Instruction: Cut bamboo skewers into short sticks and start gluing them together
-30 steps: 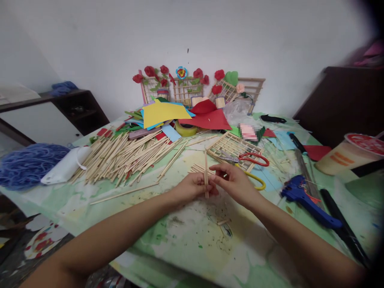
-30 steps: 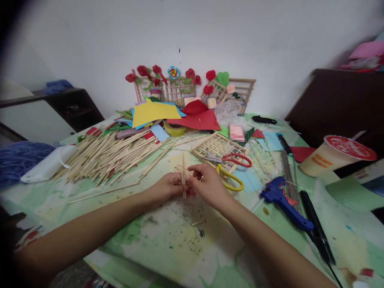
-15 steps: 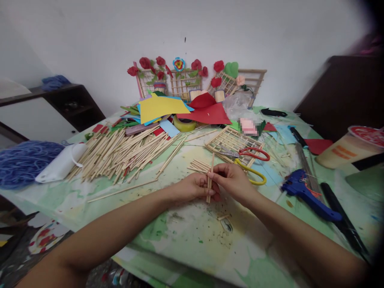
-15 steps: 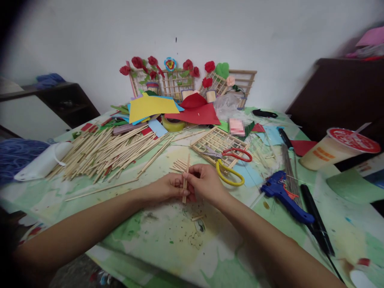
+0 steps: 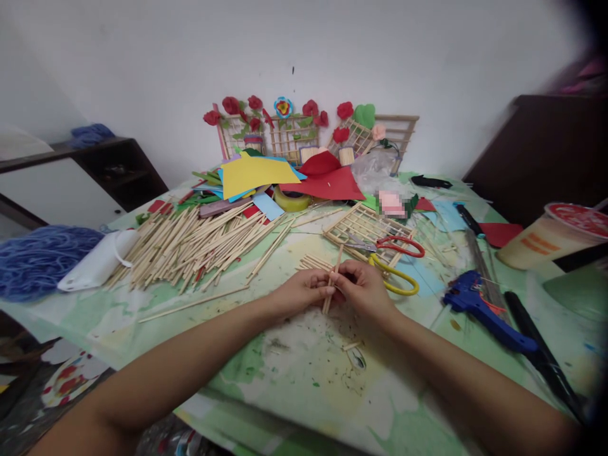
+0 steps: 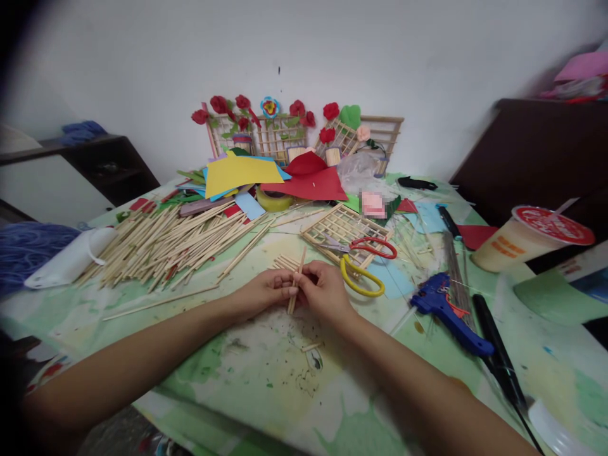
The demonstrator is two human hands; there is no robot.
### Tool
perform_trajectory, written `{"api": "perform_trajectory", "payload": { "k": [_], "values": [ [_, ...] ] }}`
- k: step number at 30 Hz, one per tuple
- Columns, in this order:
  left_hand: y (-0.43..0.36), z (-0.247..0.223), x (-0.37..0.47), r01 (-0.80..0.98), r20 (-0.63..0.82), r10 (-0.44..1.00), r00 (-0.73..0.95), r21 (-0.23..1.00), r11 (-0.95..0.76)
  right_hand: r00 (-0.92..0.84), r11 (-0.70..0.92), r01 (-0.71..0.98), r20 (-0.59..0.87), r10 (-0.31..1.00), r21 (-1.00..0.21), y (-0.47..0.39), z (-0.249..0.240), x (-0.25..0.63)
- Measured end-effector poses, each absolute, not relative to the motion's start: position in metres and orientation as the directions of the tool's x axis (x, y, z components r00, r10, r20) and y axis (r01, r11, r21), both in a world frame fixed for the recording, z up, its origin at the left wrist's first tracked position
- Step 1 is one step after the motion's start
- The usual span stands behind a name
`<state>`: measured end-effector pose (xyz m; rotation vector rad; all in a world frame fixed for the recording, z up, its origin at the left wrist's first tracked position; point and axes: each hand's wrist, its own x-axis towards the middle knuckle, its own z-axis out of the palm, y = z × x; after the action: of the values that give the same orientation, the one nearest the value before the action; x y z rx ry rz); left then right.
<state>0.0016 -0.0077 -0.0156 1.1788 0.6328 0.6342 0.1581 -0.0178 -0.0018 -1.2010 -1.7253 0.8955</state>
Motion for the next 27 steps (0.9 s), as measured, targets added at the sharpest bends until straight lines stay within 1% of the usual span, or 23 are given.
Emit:
{"api": "perform_trajectory", "payload": {
  "k": [2,4,6,8,9,11,13,15,18,21,24,27],
  "values": [
    [-0.010,-0.012,0.003,-0.130,-0.091,0.771,0.630,0.967,0.220,-0.201,0.336,0.380,0.278,0.939,-0.862,-0.021,0.003,0.158],
    [-0.013,-0.007,0.003,-0.097,-0.018,0.817,0.576,0.991,0.091,-0.218,0.436,0.426,0.378,0.900,-0.792,-0.025,0.009,0.158],
    [-0.014,-0.003,0.002,-0.027,0.070,0.841,0.536,0.997,-0.066,-0.242,0.517,0.465,0.459,0.855,-0.719,-0.027,0.013,0.157],
    [-0.013,-0.002,0.001,0.047,0.117,0.838,0.533,0.985,-0.167,-0.241,0.521,0.468,0.464,0.852,-0.714,-0.028,0.013,0.157],
    [-0.012,-0.003,0.000,0.064,0.115,0.833,0.541,0.982,-0.177,-0.226,0.496,0.458,0.443,0.868,-0.738,-0.028,0.011,0.156],
    [-0.009,-0.007,0.001,0.036,0.084,0.828,0.554,0.992,-0.125,-0.167,0.413,0.407,0.379,0.910,-0.815,-0.026,0.005,0.155],
    [-0.007,-0.013,0.002,-0.048,0.045,0.818,0.573,0.999,-0.021,-0.090,0.305,0.292,0.291,0.952,-0.907,-0.023,-0.001,0.154],
    [-0.006,-0.015,0.003,-0.127,0.015,0.794,0.608,0.989,0.079,-0.044,0.210,0.171,0.206,0.978,-0.963,-0.021,-0.004,0.153],
    [-0.009,-0.013,0.003,-0.174,0.000,0.738,0.675,0.972,0.160,-0.023,0.131,0.066,0.130,0.991,-0.989,-0.020,-0.004,0.152],
    [-0.014,-0.008,0.001,-0.175,-0.020,0.727,0.686,0.966,0.191,-0.030,0.079,-0.001,0.079,0.996,-0.997,-0.019,-0.002,0.151],
    [-0.018,-0.004,0.000,-0.134,-0.118,0.741,0.661,0.953,0.271,-0.043,0.048,-0.039,0.050,0.998,-0.998,-0.018,0.000,0.153],
    [-0.020,-0.003,0.000,-0.111,-0.184,0.734,0.653,0.936,0.334,-0.043,0.058,-0.044,0.060,0.997,-0.997,-0.016,0.002,0.158]
  ]
}}
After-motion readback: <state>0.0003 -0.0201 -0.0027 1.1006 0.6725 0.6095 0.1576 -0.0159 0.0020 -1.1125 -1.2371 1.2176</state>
